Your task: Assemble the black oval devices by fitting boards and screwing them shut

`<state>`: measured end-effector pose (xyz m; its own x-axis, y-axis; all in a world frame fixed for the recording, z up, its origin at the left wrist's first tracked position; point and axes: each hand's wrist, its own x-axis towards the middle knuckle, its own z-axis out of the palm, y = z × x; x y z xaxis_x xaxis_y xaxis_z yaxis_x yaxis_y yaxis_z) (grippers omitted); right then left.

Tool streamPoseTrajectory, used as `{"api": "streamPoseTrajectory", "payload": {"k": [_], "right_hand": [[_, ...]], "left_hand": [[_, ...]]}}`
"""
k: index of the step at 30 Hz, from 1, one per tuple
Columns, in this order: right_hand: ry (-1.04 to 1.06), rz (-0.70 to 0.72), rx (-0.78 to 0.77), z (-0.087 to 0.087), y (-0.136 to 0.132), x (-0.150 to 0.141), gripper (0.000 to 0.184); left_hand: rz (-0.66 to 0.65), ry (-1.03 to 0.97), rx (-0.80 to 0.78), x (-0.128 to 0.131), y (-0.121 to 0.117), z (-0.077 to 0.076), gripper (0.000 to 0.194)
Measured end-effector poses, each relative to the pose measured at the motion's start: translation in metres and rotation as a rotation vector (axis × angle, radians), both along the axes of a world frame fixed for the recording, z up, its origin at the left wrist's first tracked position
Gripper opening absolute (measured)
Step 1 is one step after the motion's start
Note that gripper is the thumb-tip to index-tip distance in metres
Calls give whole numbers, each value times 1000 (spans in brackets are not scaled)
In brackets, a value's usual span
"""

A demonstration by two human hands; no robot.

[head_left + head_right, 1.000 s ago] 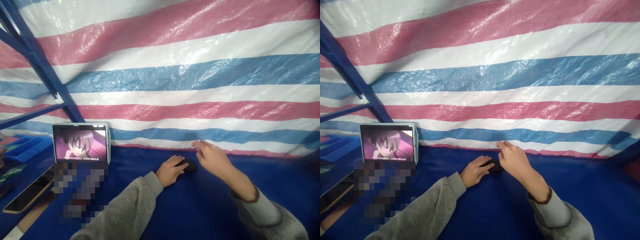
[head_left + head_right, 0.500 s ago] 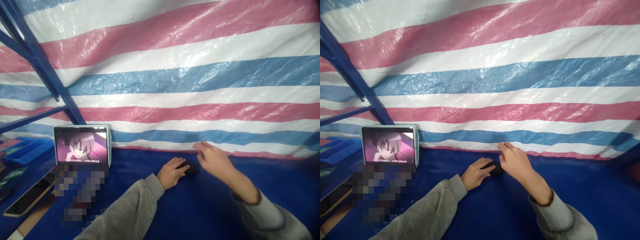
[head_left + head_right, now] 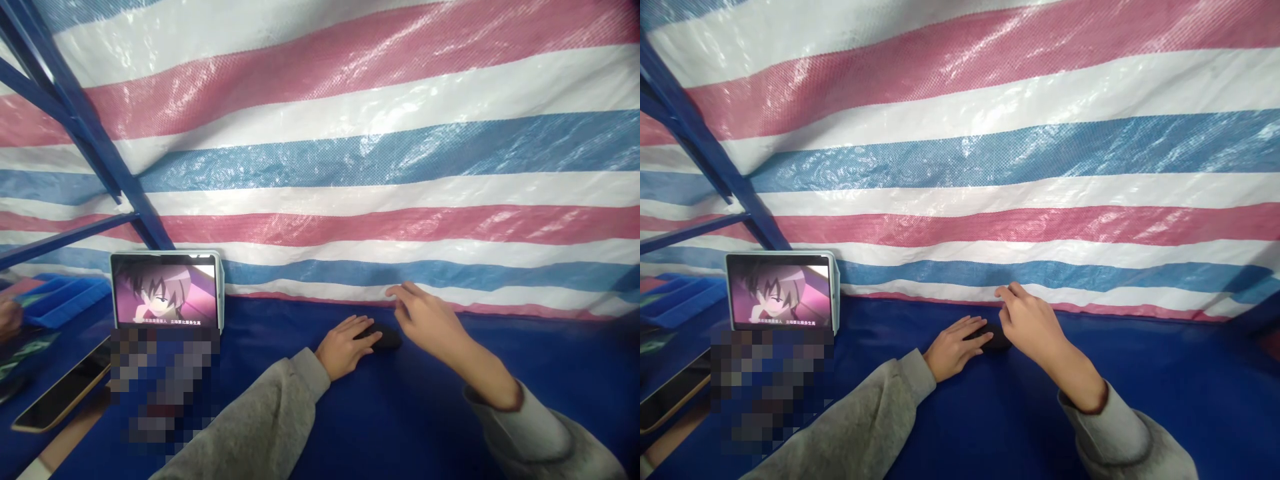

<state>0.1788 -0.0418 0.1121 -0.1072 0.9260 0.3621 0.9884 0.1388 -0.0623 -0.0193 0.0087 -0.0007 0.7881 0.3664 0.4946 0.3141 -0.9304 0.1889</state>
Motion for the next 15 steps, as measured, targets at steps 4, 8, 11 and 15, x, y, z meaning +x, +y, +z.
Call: {"api": "streamPoseTrajectory", "payload": {"k": [4, 8, 11, 15], "right_hand": [[39, 15, 3, -1, 1, 1, 29], [55, 27, -3, -1, 1, 2, 39], [73, 23, -2, 1, 0, 2, 42], [104, 24, 9, 3, -2, 2, 41]], "left_hand": [[8, 2, -20, 1, -1, 2, 34], [11, 9, -34, 1, 0, 2, 35], [9, 4, -32, 1, 0, 2, 35], [8, 0, -34, 0, 0, 1, 35]]}}
